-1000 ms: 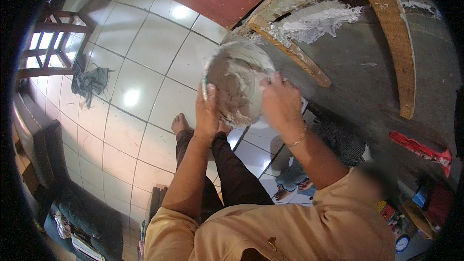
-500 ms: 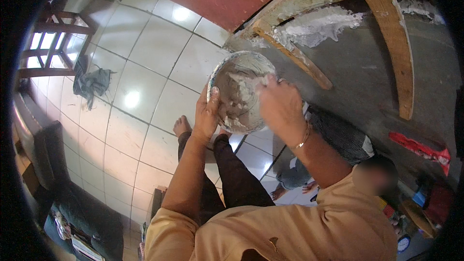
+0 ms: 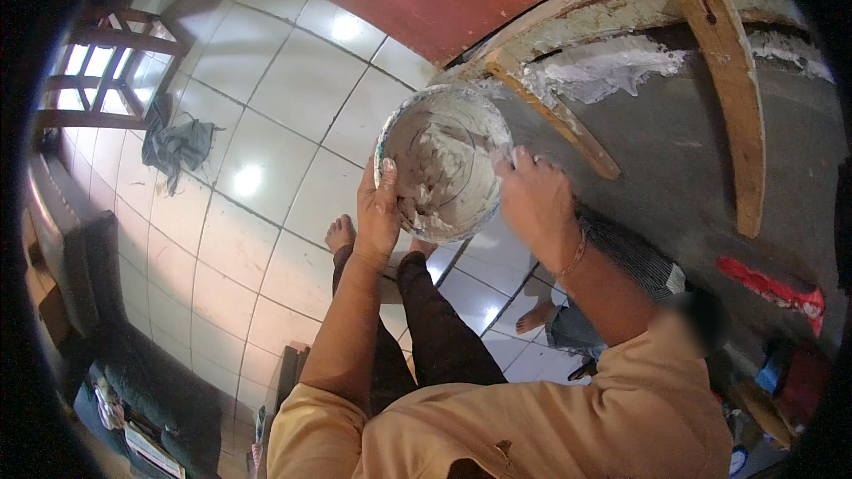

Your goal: The person applies plaster to a damaged wall using a putty knife, taking fresh plaster from a bucket held in the other hand.

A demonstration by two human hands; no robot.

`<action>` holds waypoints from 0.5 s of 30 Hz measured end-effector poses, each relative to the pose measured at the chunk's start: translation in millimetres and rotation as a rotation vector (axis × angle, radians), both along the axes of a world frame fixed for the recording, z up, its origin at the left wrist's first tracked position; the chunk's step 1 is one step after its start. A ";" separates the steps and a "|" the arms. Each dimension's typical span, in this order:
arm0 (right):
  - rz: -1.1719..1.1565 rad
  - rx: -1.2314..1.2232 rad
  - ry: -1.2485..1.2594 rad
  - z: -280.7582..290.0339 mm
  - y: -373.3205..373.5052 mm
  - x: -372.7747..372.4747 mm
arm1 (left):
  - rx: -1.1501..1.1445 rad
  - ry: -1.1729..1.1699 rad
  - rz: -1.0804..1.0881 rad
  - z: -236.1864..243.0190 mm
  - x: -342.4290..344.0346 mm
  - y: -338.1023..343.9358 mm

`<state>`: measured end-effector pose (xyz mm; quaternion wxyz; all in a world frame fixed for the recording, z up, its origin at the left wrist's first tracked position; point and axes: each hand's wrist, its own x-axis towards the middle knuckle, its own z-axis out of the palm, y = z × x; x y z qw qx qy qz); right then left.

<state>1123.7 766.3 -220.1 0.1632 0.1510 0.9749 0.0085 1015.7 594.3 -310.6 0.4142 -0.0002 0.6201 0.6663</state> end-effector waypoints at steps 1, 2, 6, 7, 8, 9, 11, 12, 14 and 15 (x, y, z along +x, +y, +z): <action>-0.010 -0.024 -0.048 1.4 -4.9 -0.4 | -0.012 0.002 0.012 2.5 0.6 1.4; -0.020 -0.049 -0.098 5.4 -12.1 -1.3 | -0.026 0.002 0.025 4.6 1.7 1.4; -0.009 -0.178 -0.230 9.0 -30.9 0.8 | -0.139 0.151 0.070 17.0 5.1 10.8; -0.055 -0.228 -0.241 11.0 -30.2 -0.3 | -0.164 0.169 0.080 16.8 4.7 13.1; -0.095 -0.281 -0.250 13.8 -30.1 -2.3 | -0.179 0.142 0.092 12.5 2.6 11.6; -0.135 -0.334 -0.260 15.1 -29.7 -3.8 | -0.194 0.114 0.105 7.5 0.5 9.6; -0.177 -0.454 -0.104 -1.0 -6.2 11.5 | -0.087 0.045 0.109 -6.6 -3.2 4.1; -0.200 -0.513 -0.026 -3.0 3.8 15.7 | -0.031 0.010 0.108 -12.2 -7.0 0.5; -0.435 -0.621 -0.040 -2.8 11.7 22.0 | 0.002 -0.081 0.112 -15.0 -14.2 -2.9; -0.528 -0.683 -0.056 -5.3 14.7 26.3 | 0.061 -0.092 0.129 -11.6 -16.9 -1.0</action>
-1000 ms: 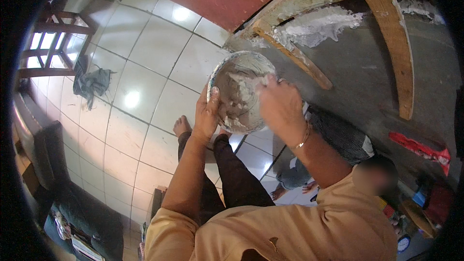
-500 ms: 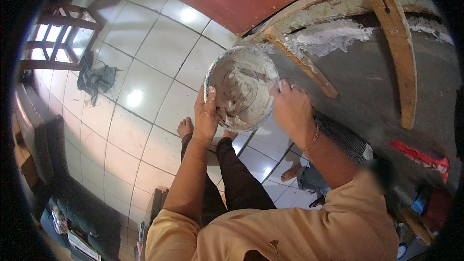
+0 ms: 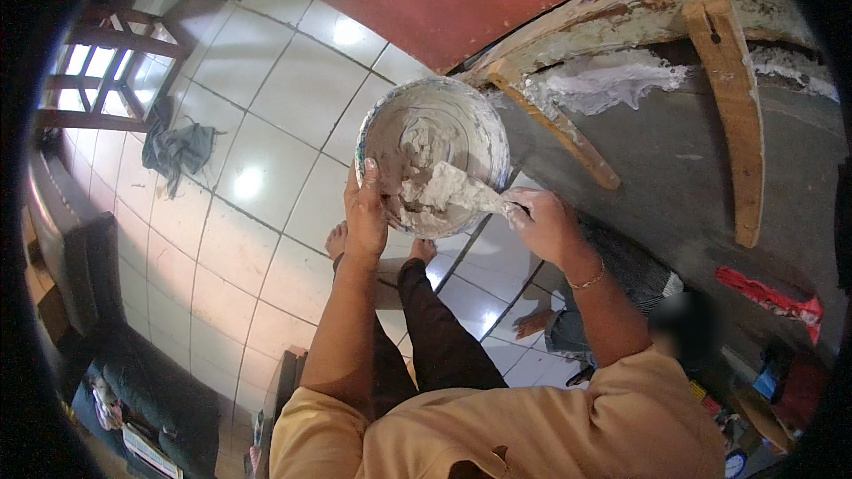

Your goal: The person applies plaster to a damaged wall using a putty knife, taking fresh plaster from a bucket held in the other hand.

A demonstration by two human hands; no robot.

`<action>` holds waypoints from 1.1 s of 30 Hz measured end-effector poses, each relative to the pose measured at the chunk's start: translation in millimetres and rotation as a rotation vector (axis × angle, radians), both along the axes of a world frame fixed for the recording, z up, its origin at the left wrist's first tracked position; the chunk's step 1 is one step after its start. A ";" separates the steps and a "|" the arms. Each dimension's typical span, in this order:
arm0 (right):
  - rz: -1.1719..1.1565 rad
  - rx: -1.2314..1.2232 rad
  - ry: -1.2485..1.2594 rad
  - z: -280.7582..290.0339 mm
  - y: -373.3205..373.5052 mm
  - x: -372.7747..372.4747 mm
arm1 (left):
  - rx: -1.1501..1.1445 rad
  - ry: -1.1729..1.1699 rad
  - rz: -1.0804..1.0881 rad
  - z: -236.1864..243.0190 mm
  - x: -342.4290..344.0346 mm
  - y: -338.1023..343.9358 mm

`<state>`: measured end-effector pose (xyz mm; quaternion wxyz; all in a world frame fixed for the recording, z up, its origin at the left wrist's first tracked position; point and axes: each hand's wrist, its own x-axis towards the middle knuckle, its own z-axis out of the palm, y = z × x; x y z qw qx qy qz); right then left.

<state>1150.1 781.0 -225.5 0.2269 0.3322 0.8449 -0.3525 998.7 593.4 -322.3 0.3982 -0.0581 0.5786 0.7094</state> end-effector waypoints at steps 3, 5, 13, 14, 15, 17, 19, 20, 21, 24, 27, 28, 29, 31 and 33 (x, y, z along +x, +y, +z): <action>-0.066 -0.038 0.100 -3.4 4.6 17.2 | 0.047 -0.007 0.019 -4.5 -1.1 -0.7; -0.106 -0.024 0.127 3.9 -1.4 20.9 | 0.023 0.035 0.000 -10.1 -0.3 -1.0; -0.053 0.287 0.249 10.3 -30.0 26.6 | 0.158 -0.159 0.165 0.4 12.4 15.8; -0.089 0.263 0.304 7.5 -28.4 29.5 | 0.164 -0.159 0.157 -0.4 13.3 18.5; -0.125 0.239 0.359 3.3 -26.0 33.9 | 0.186 -0.194 0.161 -1.1 14.0 20.7; -0.178 0.224 0.419 1.9 -21.8 37.6 | 0.226 -0.269 0.169 -2.8 15.8 25.1; -0.211 0.242 0.430 0.5 -14.8 37.3 | 0.118 -0.127 0.079 -15.7 17.3 21.7; -0.199 0.272 0.438 -0.2 -6.5 36.4 | 0.066 -0.054 0.037 -18.1 15.1 23.3; -0.187 0.301 0.445 -0.5 4.1 35.7 | 0.080 -0.076 0.051 -20.5 14.7 25.3; -0.145 0.361 0.381 3.0 37.9 32.5 | 0.071 -0.120 0.064 -25.8 16.0 26.7; -0.074 0.432 0.310 12.4 60.9 24.7 | 0.135 -0.184 0.132 -25.6 20.2 30.4; -0.050 0.465 0.274 12.7 64.3 23.7 | 0.130 -0.209 0.107 -29.8 20.0 28.1; -0.024 0.498 0.240 13.6 66.7 23.2 | 0.129 -0.234 0.111 -35.2 21.7 25.6; -0.117 0.375 0.283 0.4 67.7 29.2 | 0.124 -0.284 0.118 -48.1 28.2 18.4; -0.351 0.136 0.305 0.3 68.6 18.1 | 0.045 -0.277 0.096 -46.7 28.8 16.1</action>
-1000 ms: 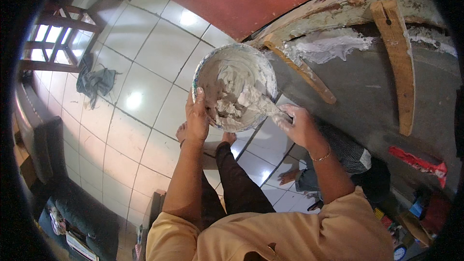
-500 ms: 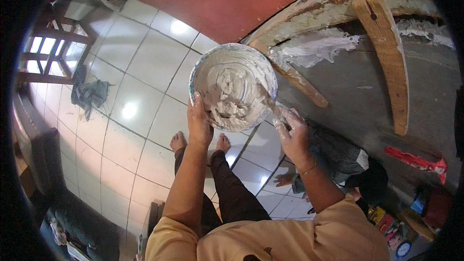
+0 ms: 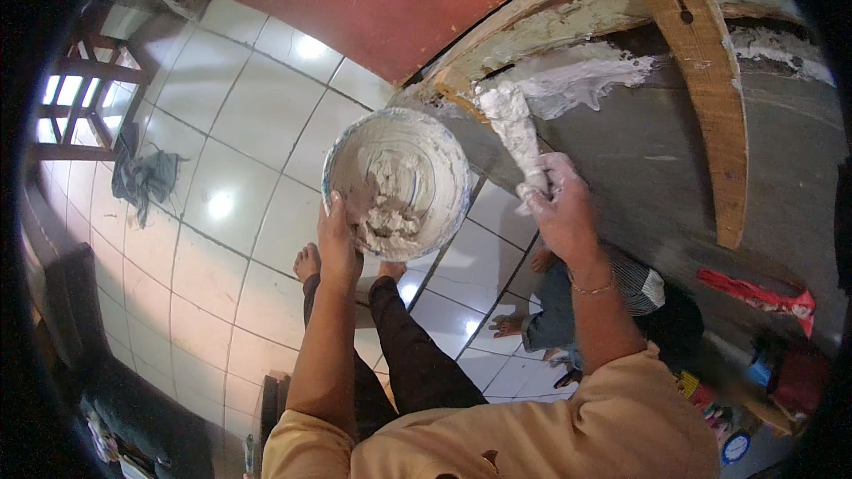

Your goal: The person applies plaster to a damaged wall using a putty knife, taking fresh plaster from a bucket held in the other hand.

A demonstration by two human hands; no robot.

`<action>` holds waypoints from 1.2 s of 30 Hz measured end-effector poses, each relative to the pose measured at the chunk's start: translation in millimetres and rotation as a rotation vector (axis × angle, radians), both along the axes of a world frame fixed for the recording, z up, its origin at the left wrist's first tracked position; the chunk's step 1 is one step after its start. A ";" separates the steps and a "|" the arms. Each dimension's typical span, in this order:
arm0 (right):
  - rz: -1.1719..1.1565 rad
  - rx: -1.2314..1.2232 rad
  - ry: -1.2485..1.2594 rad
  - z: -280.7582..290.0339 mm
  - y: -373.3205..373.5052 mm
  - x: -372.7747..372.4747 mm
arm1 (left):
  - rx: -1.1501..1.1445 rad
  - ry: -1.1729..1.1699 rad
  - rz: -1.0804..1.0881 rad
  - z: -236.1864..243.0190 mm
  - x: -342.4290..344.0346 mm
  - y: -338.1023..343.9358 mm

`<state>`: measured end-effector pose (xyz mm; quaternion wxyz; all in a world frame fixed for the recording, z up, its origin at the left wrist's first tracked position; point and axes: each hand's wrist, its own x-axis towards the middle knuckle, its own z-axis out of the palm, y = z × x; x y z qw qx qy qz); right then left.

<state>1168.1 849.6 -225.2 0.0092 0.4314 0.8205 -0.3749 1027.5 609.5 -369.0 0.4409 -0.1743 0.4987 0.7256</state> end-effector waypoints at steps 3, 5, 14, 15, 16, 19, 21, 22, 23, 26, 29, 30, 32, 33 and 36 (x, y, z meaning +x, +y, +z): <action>-0.457 -0.525 0.291 -8.5 -20.0 -29.8 | -0.235 0.242 -0.176 -17.5 4.6 -32.1; -0.517 -0.492 0.382 -33.1 -49.9 -20.0 | 0.012 -0.084 -0.004 17.7 -4.5 -35.5; -0.725 -0.292 0.803 -75.9 -128.8 -109.9 | -0.071 0.026 0.077 19.6 -53.2 -155.8; -0.758 -0.288 0.849 -76.7 -131.3 -122.4 | -0.089 0.032 0.062 18.8 -57.7 -166.2; -0.791 -0.282 0.896 -79.3 -132.6 -134.6 | -0.105 0.038 0.047 18.4 -60.9 -175.5; -0.883 -0.233 1.013 -99.7 -129.2 -152.6 | -0.165 0.030 0.069 25.0 -64.0 -179.4; -0.926 -0.251 1.040 -99.5 -131.4 -163.6 | -0.187 0.016 0.082 30.6 -66.0 -181.4; -0.943 -0.260 1.049 -98.9 -131.7 -168.8 | -0.186 0.008 0.080 31.8 -67.3 -181.4; -0.954 -0.272 1.056 -95.1 -130.5 -174.3 | -0.186 -0.001 0.084 33.2 -68.3 -181.6; -0.904 -0.165 0.811 -82.9 -122.4 -185.7 | -0.088 0.023 0.006 35.1 -73.2 -178.4; -0.928 -0.177 0.918 -76.5 -114.8 -203.8 | -0.114 0.043 0.031 32.7 -71.5 -169.3; -0.947 -0.201 0.975 -72.6 -113.3 -210.3 | -0.120 0.031 0.042 32.7 -70.6 -167.6; -0.902 -0.069 0.877 -87.5 -105.7 -219.2 | -0.134 0.006 0.065 32.5 -69.6 -165.0; -0.910 -0.069 0.811 -89.7 -101.7 -223.5 | -0.125 0.007 0.058 31.5 -70.2 -165.2; -0.930 0.140 0.722 -109.1 -89.9 -243.0 | -0.109 0.020 0.037 28.9 -71.6 -165.7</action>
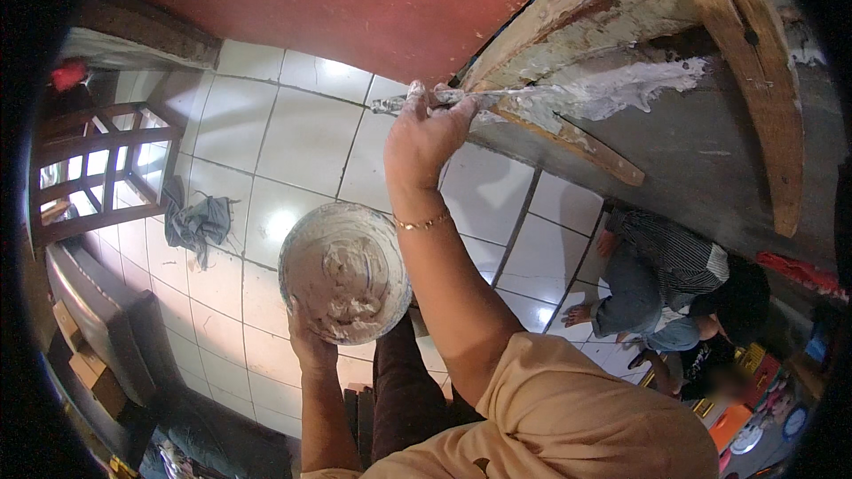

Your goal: The person applies plaster to a damaged wall using a putty knife, taking fresh plaster from a bucket held in the other hand.

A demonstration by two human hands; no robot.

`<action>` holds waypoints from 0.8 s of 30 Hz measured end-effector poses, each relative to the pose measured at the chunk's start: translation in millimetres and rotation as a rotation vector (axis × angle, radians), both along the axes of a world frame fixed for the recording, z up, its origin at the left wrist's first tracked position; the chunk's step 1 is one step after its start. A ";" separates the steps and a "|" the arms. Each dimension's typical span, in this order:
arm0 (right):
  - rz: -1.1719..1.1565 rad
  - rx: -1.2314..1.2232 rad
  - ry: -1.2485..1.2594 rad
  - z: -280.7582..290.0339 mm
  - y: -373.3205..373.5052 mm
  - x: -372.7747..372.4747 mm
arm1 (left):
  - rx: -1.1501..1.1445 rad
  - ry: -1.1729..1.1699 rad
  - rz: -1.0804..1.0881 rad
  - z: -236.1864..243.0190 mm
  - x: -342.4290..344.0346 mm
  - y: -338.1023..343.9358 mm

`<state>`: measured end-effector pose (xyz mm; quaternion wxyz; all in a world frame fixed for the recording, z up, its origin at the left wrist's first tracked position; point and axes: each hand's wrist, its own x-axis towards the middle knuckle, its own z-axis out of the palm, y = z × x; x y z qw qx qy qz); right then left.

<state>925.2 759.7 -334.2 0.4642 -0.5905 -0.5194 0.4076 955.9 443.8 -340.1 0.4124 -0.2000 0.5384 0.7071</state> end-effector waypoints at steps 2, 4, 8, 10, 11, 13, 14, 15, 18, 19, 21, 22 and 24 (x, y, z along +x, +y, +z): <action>-0.026 0.070 -0.094 -7.4 2.7 -6.6 | -0.009 0.019 -0.009 0.1 -1.0 -1.0; -0.049 0.164 -0.307 -10.1 3.5 -11.6 | -0.011 0.018 -0.008 3.5 -2.3 -1.8; -0.059 0.162 -0.314 -14.9 11.1 -18.4 | 0.014 0.010 0.008 5.2 -3.7 1.3; 0.016 0.148 -0.484 -16.2 13.7 -20.1 | -0.020 -0.001 0.039 3.4 -3.0 -2.7; 0.053 0.144 -0.573 -14.8 14.6 -19.7 | -0.035 -0.009 0.054 2.5 -2.8 -3.9; 0.102 0.035 -0.482 -11.2 16.8 -18.8 | -0.029 -0.032 0.063 4.3 -3.3 -4.0; 0.124 -0.017 -0.436 -9.7 18.3 -18.4 | -0.024 -0.044 0.065 5.5 -3.5 -2.8; 0.091 0.045 -0.435 -8.1 18.3 -19.9 | -0.026 -0.032 0.055 5.2 -3.9 -2.9; 0.055 0.134 -0.357 0.3 12.8 -25.7 | -0.028 -0.009 0.029 6.1 -4.7 -1.2; 0.085 0.099 -0.282 4.2 7.5 -24.9 | -0.023 -0.007 0.021 8.6 -5.4 1.4; 0.149 0.011 -0.143 20.3 -6.7 -25.3 | -0.029 -0.010 0.026 13.4 -7.0 2.1; 0.176 -0.037 -0.081 29.9 -13.3 -24.6 | -0.033 -0.016 0.033 15.0 -7.5 2.6; 0.247 -0.142 0.013 40.7 -22.1 -16.7 | -0.038 -0.013 0.032 16.2 -7.2 5.5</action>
